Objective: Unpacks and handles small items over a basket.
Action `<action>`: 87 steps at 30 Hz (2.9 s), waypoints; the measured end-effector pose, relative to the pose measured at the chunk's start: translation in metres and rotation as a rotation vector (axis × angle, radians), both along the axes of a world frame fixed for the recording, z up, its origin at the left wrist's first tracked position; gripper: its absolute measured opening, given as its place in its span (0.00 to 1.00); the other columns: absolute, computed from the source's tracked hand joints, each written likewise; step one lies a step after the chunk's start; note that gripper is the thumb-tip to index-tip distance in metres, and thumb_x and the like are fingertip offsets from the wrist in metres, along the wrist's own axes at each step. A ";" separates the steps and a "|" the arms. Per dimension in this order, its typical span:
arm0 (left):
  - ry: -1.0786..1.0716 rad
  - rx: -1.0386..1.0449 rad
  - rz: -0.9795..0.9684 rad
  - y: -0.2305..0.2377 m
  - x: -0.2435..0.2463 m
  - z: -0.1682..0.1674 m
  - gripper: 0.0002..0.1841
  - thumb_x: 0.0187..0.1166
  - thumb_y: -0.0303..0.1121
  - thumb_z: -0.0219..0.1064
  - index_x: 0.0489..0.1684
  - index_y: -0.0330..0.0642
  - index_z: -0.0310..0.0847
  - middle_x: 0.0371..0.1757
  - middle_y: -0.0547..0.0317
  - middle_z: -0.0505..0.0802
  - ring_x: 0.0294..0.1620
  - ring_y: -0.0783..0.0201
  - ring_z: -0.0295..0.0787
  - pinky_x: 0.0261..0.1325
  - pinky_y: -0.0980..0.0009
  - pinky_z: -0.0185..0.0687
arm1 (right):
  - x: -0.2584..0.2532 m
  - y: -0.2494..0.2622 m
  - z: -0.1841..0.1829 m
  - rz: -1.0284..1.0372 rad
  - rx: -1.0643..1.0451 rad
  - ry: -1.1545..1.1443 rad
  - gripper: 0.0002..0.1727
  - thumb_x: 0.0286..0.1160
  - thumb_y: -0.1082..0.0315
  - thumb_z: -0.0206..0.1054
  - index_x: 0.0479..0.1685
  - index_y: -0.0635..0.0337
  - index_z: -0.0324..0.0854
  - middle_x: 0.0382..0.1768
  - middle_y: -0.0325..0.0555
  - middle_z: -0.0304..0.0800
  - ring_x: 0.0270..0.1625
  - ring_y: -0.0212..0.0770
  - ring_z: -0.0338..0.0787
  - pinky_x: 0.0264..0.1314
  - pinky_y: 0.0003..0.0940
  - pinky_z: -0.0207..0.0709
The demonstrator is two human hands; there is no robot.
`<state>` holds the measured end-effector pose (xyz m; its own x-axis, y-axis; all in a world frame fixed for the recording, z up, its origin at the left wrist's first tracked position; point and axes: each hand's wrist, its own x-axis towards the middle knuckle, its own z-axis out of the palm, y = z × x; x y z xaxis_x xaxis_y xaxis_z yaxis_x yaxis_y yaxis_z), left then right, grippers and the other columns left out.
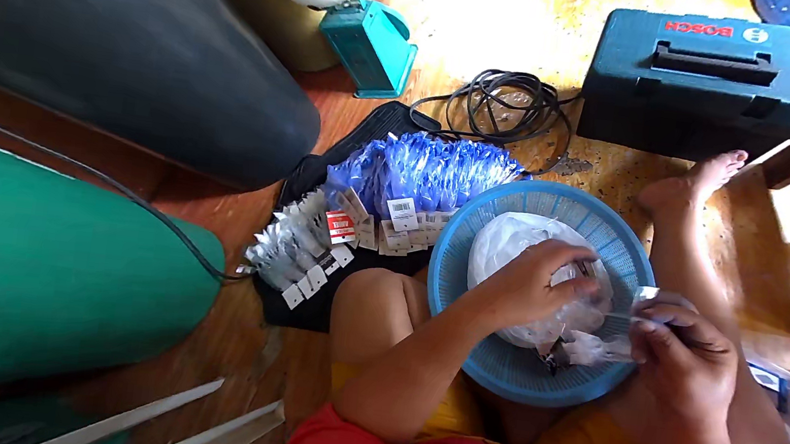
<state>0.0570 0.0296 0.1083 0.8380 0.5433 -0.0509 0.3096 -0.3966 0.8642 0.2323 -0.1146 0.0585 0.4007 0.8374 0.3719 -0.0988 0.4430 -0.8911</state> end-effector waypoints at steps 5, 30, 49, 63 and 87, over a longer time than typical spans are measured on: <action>0.502 -0.047 -0.023 0.009 0.014 -0.046 0.17 0.90 0.37 0.58 0.66 0.38 0.85 0.64 0.46 0.90 0.68 0.54 0.86 0.77 0.55 0.74 | 0.019 -0.004 -0.001 -0.121 -0.010 0.088 0.04 0.76 0.67 0.73 0.41 0.50 0.93 0.37 0.33 0.93 0.23 0.23 0.83 0.23 0.17 0.79; -0.636 0.404 0.190 -0.014 -0.005 0.013 0.04 0.77 0.24 0.72 0.42 0.31 0.90 0.43 0.55 0.94 0.48 0.70 0.92 0.56 0.73 0.90 | -0.003 -0.004 0.007 0.082 -0.003 -0.098 0.05 0.79 0.66 0.71 0.47 0.49 0.92 0.51 0.32 0.91 0.30 0.21 0.86 0.27 0.15 0.83; -0.374 0.137 0.151 -0.035 0.000 0.002 0.12 0.81 0.28 0.65 0.47 0.27 0.91 0.43 0.48 0.96 0.45 0.67 0.95 0.55 0.72 0.92 | -0.025 0.001 0.006 -0.027 -0.140 -0.175 0.06 0.74 0.75 0.71 0.43 0.57 0.91 0.49 0.37 0.91 0.30 0.24 0.87 0.28 0.18 0.85; -0.381 0.186 0.216 -0.035 0.000 -0.002 0.09 0.76 0.24 0.71 0.46 0.28 0.92 0.43 0.48 0.96 0.45 0.65 0.96 0.55 0.71 0.93 | -0.034 0.006 0.002 -0.071 -0.224 -0.231 0.06 0.72 0.77 0.69 0.42 0.61 0.90 0.45 0.38 0.92 0.30 0.24 0.87 0.29 0.19 0.85; -0.414 0.133 0.129 -0.044 -0.003 -0.008 0.28 0.74 0.21 0.72 0.73 0.18 0.72 0.47 0.47 0.97 0.50 0.61 0.97 0.62 0.66 0.91 | -0.030 0.012 0.000 -0.035 0.036 -0.050 0.03 0.74 0.63 0.76 0.41 0.47 0.95 0.53 0.34 0.93 0.62 0.34 0.88 0.69 0.32 0.81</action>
